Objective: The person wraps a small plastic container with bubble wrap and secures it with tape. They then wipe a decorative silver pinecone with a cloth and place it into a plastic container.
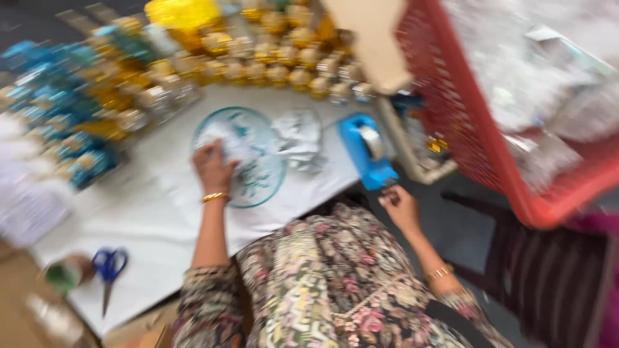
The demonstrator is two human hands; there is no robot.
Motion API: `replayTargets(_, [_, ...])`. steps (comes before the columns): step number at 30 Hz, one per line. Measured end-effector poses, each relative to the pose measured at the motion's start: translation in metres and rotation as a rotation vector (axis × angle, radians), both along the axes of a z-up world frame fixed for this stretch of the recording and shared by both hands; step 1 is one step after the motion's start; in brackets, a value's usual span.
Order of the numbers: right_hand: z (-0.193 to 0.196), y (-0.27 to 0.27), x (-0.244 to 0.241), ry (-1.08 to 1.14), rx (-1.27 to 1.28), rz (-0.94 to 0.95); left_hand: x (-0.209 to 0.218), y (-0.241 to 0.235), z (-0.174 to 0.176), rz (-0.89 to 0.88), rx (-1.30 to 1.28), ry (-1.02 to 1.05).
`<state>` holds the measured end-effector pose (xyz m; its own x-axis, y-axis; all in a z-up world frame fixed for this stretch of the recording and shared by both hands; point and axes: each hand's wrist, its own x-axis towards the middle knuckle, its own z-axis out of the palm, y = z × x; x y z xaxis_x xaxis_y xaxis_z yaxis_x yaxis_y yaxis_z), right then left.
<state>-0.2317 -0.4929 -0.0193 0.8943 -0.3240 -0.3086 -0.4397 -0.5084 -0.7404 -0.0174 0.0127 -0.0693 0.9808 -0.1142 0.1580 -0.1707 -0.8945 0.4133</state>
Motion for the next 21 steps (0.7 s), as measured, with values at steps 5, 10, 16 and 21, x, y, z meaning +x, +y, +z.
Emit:
replayTargets(5, [0.085,0.066,0.063,0.066,0.194,0.239,-0.002,-0.009,0.021,0.069,-0.006,-0.025])
replayTargets(10, [0.083,0.148,0.152,-0.049,0.283,0.559,0.000,-0.018,0.034,0.114,-0.084,-0.041])
replayTargets(16, [0.058,0.254,0.250,-0.267,0.243,0.860,0.000,-0.020,0.042,0.161,-0.210,-0.028])
replayTargets(21, [0.005,0.277,0.295,-0.114,0.411,0.903,-0.001,-0.022,0.046,0.157,-0.199,-0.045])
